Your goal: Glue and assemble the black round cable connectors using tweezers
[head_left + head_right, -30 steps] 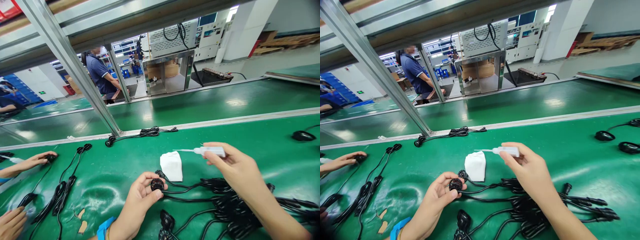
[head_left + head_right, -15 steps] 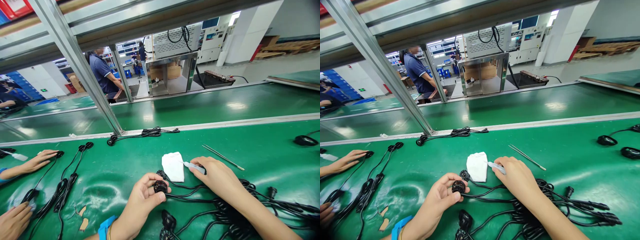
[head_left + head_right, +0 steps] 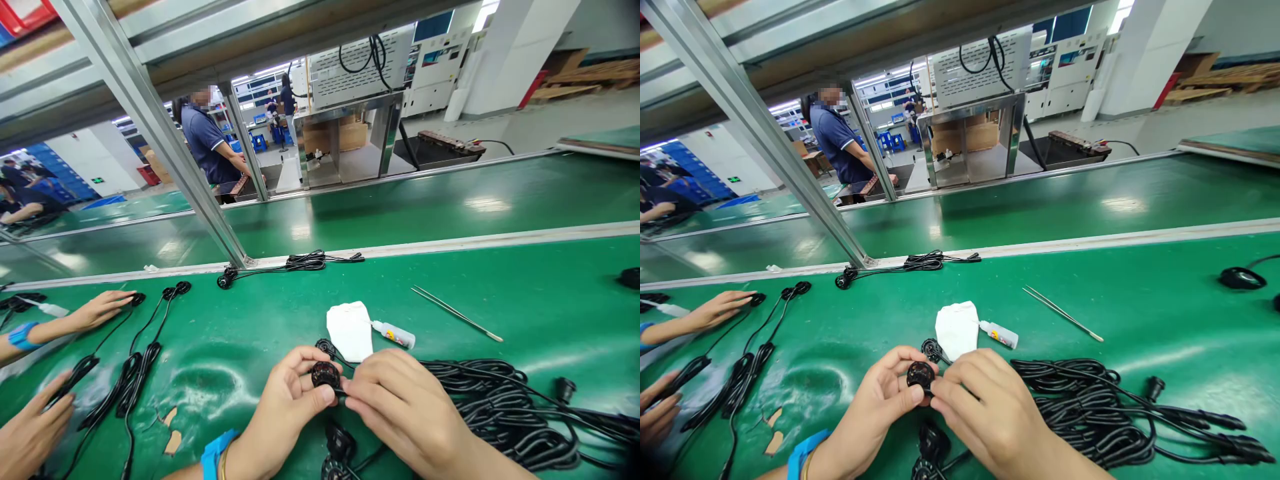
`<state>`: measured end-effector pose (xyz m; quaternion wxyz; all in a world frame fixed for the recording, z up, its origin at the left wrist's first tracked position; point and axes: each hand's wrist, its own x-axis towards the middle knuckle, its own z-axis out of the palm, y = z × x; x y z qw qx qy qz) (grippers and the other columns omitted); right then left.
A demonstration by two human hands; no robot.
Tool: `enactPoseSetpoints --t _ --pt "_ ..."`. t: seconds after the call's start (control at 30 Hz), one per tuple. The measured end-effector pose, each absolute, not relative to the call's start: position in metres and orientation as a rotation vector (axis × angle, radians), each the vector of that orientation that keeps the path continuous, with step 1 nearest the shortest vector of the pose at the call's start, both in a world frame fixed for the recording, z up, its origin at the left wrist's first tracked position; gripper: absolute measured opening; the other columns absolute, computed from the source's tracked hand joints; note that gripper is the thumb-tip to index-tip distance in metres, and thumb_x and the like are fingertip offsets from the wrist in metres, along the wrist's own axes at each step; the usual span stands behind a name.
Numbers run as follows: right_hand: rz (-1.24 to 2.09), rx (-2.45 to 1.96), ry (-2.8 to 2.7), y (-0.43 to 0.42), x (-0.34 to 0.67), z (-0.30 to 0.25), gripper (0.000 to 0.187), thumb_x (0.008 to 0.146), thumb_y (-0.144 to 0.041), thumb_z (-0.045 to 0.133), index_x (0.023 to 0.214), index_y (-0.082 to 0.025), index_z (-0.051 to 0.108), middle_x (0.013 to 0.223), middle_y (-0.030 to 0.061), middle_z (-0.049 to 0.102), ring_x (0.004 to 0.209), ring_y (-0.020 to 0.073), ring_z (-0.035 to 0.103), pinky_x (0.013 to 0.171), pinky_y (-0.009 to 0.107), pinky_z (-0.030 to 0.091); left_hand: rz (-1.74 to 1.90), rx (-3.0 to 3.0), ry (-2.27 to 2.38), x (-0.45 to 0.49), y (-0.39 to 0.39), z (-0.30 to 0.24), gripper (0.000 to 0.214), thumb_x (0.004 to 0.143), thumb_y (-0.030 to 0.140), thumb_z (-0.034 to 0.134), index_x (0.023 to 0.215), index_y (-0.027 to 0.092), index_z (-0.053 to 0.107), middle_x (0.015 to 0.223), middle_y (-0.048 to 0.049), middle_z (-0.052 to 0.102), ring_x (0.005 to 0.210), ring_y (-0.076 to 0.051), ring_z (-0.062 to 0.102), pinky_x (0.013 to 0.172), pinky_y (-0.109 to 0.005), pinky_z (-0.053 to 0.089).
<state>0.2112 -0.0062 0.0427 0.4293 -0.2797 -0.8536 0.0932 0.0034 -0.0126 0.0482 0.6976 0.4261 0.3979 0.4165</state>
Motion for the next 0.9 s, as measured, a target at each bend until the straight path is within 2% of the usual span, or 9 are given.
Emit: enactPoseSetpoints --t 0.1,0.37,0.63,0.9 --pt "0.246 -0.705 -2.096 -0.01 0.206 0.034 0.014 0.094 -0.008 0.059 0.105 -0.015 0.062 0.086 0.0047 0.065 0.079 0.0173 0.056 0.071 0.032 0.042 0.928 0.936 0.888 0.004 -0.014 0.048 0.029 0.083 0.021 0.078 0.107 0.02 0.063 0.106 -0.0063 0.071 0.095 -0.017 0.068 0.085 -0.028 0.05" --pt "0.206 -0.747 -2.047 -0.01 0.204 0.031 0.012 0.091 -0.005 0.062 0.097 -0.015 0.063 0.084 0.0044 0.064 0.076 0.0166 0.054 0.067 0.032 0.039 0.932 0.938 0.85 0.004 -0.014 0.045 0.03 0.086 0.022 0.075 0.113 0.018 0.064 0.11 -0.0095 0.071 0.089 -0.015 0.066 0.081 -0.028 0.052" --pt "0.19 -0.758 -2.023 -0.011 0.201 0.031 0.012 0.091 -0.005 0.061 0.095 -0.016 0.063 0.082 0.0039 0.064 0.074 0.0163 0.054 0.065 0.032 0.038 0.953 0.904 0.877 0.004 -0.015 0.042 0.03 0.08 0.021 0.08 0.108 0.017 0.068 0.102 -0.0073 0.074 0.078 -0.012 0.066 0.075 -0.024 0.054" --pt "0.203 -0.751 -2.0 -0.014 0.201 0.031 0.013 0.089 -0.004 0.063 0.094 -0.016 0.063 0.082 0.0036 0.065 0.074 0.0164 0.055 0.066 0.032 0.039 0.963 0.9 0.85 0.006 -0.014 0.047 0.029 0.078 0.017 0.081 0.104 0.017 0.069 0.101 -0.0066 0.074 0.079 -0.012 0.067 0.074 -0.023 0.055"
